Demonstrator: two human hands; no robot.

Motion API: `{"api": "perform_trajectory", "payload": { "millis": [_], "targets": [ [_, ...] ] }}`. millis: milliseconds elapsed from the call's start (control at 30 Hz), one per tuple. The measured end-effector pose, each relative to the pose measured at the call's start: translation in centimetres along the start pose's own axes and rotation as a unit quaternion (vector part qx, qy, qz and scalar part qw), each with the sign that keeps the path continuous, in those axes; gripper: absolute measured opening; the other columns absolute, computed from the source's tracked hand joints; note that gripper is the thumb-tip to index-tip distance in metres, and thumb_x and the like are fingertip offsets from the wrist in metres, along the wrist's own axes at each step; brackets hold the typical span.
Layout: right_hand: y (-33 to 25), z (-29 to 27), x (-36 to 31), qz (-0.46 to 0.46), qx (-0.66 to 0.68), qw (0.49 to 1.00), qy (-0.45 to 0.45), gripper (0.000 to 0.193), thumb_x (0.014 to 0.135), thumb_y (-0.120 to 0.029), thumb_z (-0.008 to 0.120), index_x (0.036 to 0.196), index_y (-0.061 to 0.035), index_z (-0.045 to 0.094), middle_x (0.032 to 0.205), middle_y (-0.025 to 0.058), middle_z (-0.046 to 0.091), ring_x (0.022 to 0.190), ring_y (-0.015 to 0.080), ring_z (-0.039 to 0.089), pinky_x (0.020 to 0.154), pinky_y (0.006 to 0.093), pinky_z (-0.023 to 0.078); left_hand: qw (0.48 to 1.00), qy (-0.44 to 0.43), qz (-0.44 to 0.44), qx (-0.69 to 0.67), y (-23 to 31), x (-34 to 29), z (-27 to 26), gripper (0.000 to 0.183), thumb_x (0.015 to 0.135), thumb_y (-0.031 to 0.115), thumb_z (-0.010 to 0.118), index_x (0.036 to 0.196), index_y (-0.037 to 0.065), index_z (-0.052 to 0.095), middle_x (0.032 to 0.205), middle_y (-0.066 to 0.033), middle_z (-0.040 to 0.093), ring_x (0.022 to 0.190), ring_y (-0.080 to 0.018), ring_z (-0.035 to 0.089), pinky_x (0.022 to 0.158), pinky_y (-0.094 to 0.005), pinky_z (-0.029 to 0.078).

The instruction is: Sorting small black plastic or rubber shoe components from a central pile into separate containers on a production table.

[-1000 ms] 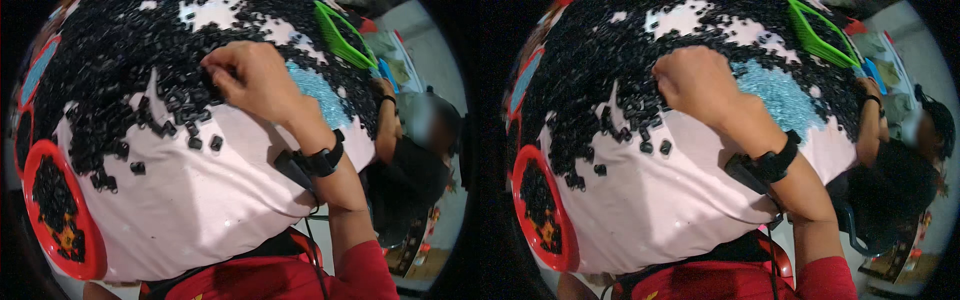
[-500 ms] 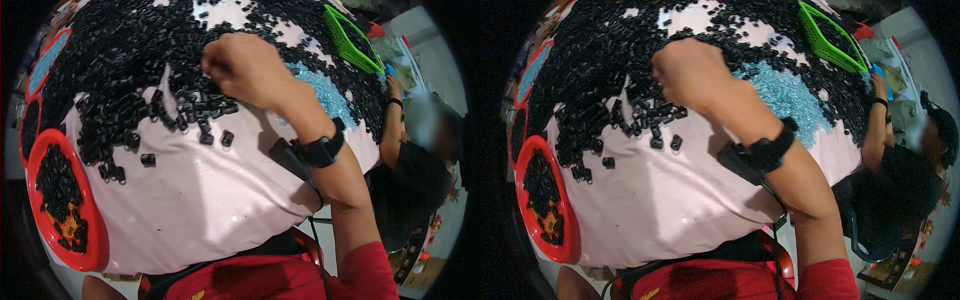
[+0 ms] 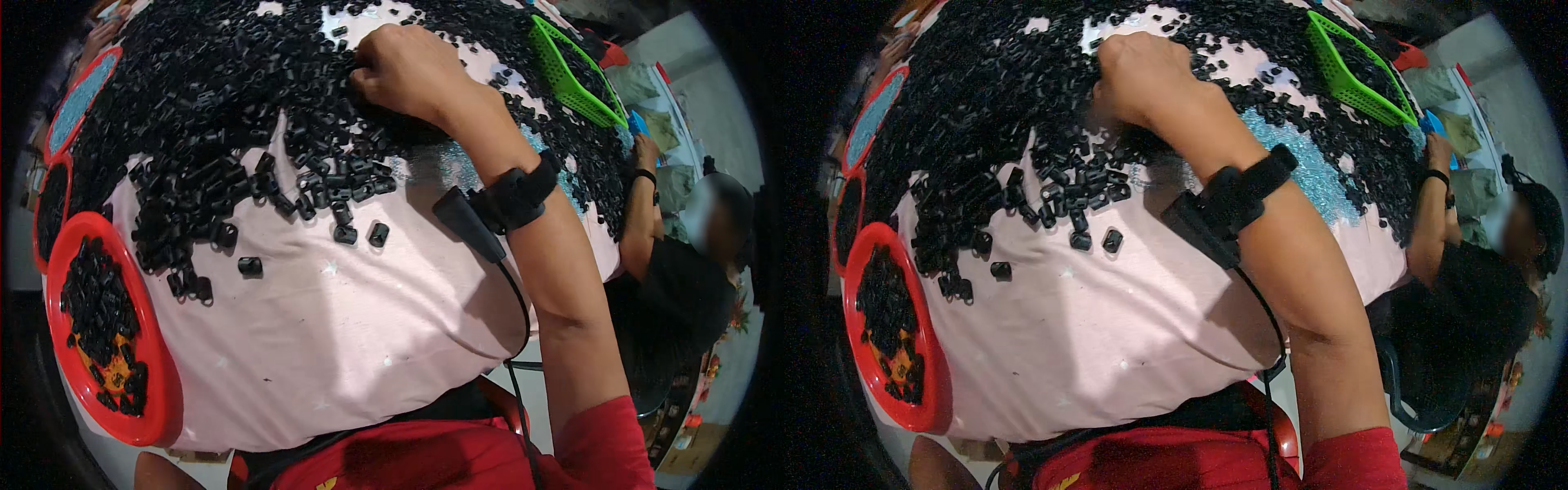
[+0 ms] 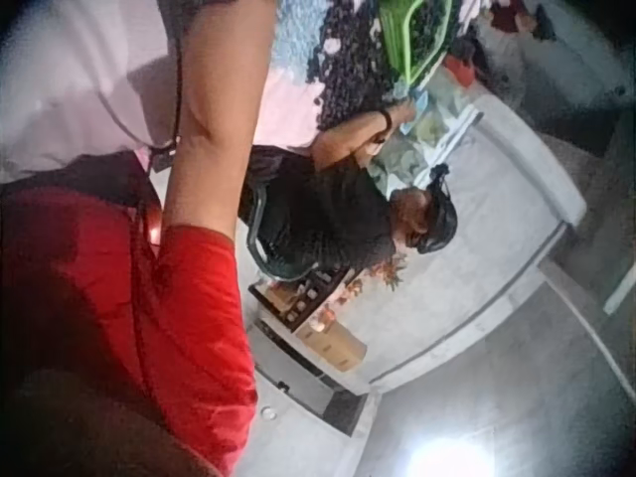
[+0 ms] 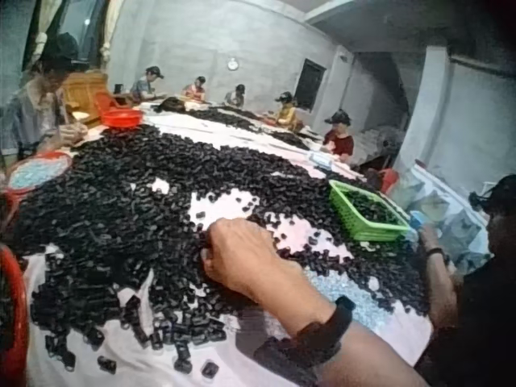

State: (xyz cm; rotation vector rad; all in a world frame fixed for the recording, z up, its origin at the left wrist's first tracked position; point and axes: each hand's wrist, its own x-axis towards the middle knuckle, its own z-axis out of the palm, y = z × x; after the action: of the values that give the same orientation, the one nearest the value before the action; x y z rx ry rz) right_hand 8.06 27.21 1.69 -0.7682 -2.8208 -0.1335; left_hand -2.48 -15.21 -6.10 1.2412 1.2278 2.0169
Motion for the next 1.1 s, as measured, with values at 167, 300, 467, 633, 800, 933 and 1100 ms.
{"api": "perform_trajectory", "payload": {
  "millis": [167, 300, 467, 633, 800, 933, 1100],
  "targets": [
    [1.3, 0.9, 0.3, -0.024, 0.039, 0.999, 0.026, 0.028, 0.084, -0.022, 0.070, 0.107, -0.0087, 0.078, 0.095, 0.0180, 0.075, 0.091, 0.0359, 0.073, 0.084, 0.0429, 0.058, 0.999, 0.009, 0.008, -0.033, -0.7, 0.7, 0.5, 0.058, 0.099, 0.031, 0.057, 0.144, -0.004, 0.044, 0.144, -0.0200, 0.051, 0.125, -0.0297, 0.056, 0.107, -0.0421, 0.045],
    [1.0, -0.6, -0.7, -0.045, 0.129, 0.991, 0.017, 0.030, 0.086, -0.023, 0.071, 0.108, -0.0039, 0.077, 0.093, 0.0175, 0.076, 0.086, 0.0327, 0.074, 0.083, 0.0413, 0.058, 0.998, 0.019, 0.014, -0.059, -1.1, 0.9, 1.1, 0.060, 0.098, 0.031, 0.057, 0.145, -0.004, 0.044, 0.145, -0.0203, 0.050, 0.126, -0.0301, 0.056, 0.107, -0.0423, 0.045],
    [1.6, -1.8, -2.4, -0.014, 0.226, 0.974, -0.005, 0.024, 0.090, -0.023, 0.071, 0.090, 0.0008, 0.073, 0.073, 0.0046, 0.068, 0.070, 0.0109, 0.063, 0.066, 0.0294, 0.050, 0.996, 0.024, 0.025, -0.087, -1.2, 1.6, 1.4, 0.062, 0.098, 0.032, 0.058, 0.146, -0.005, 0.043, 0.147, -0.0206, 0.050, 0.127, -0.0306, 0.055, 0.108, -0.0427, 0.045],
    [1.2, -1.6, -4.0, 0.025, 0.397, 0.913, -0.088, 0.023, 0.095, -0.023, 0.071, 0.083, -0.0037, 0.070, 0.068, -0.0083, 0.054, 0.063, 0.0029, 0.044, 0.057, 0.0234, 0.036, 0.992, 0.023, 0.033, -0.121, -1.5, 2.7, 2.7, 0.064, 0.098, 0.033, 0.059, 0.147, -0.005, 0.043, 0.148, -0.0210, 0.049, 0.128, -0.0311, 0.055, 0.109, -0.0430, 0.044],
    [1.3, -0.7, -5.8, 0.043, 0.433, 0.898, -0.067, 0.024, 0.088, -0.019, 0.071, 0.085, 0.0038, 0.073, 0.061, 0.0012, 0.058, 0.058, 0.0076, 0.050, 0.054, 0.0273, 0.042, 0.991, 0.021, 0.041, -0.129, -0.5, 4.2, 3.5, 0.066, 0.098, 0.034, 0.059, 0.148, -0.005, 0.042, 0.149, -0.0214, 0.048, 0.129, -0.0315, 0.055, 0.110, -0.0434, 0.044],
    [1.4, -1.0, -6.6, 0.055, 0.494, 0.867, -0.034, 0.026, 0.090, -0.020, 0.071, 0.098, 0.0037, 0.076, 0.061, 0.0034, 0.058, 0.059, 0.0068, 0.052, 0.056, 0.0287, 0.044, 0.990, 0.015, 0.065, -0.123, 0.7, 6.6, 3.6, 0.067, 0.098, 0.035, 0.060, 0.149, -0.005, 0.041, 0.150, -0.0217, 0.048, 0.130, -0.0319, 0.055, 0.111, -0.0436, 0.044],
    [1.1, -1.6, -6.8, 0.056, 0.498, 0.864, -0.039, 0.025, 0.090, -0.018, 0.071, 0.099, 0.0048, 0.075, 0.063, 0.0029, 0.060, 0.062, 0.0063, 0.053, 0.056, 0.0280, 0.045, 0.991, 0.023, 0.096, -0.087, 3.8, 9.1, 3.9, 0.069, 0.098, 0.036, 0.060, 0.150, -0.006, 0.041, 0.152, -0.0221, 0.047, 0.131, -0.0324, 0.054, 0.112, -0.0440, 0.043]
  ]
}}
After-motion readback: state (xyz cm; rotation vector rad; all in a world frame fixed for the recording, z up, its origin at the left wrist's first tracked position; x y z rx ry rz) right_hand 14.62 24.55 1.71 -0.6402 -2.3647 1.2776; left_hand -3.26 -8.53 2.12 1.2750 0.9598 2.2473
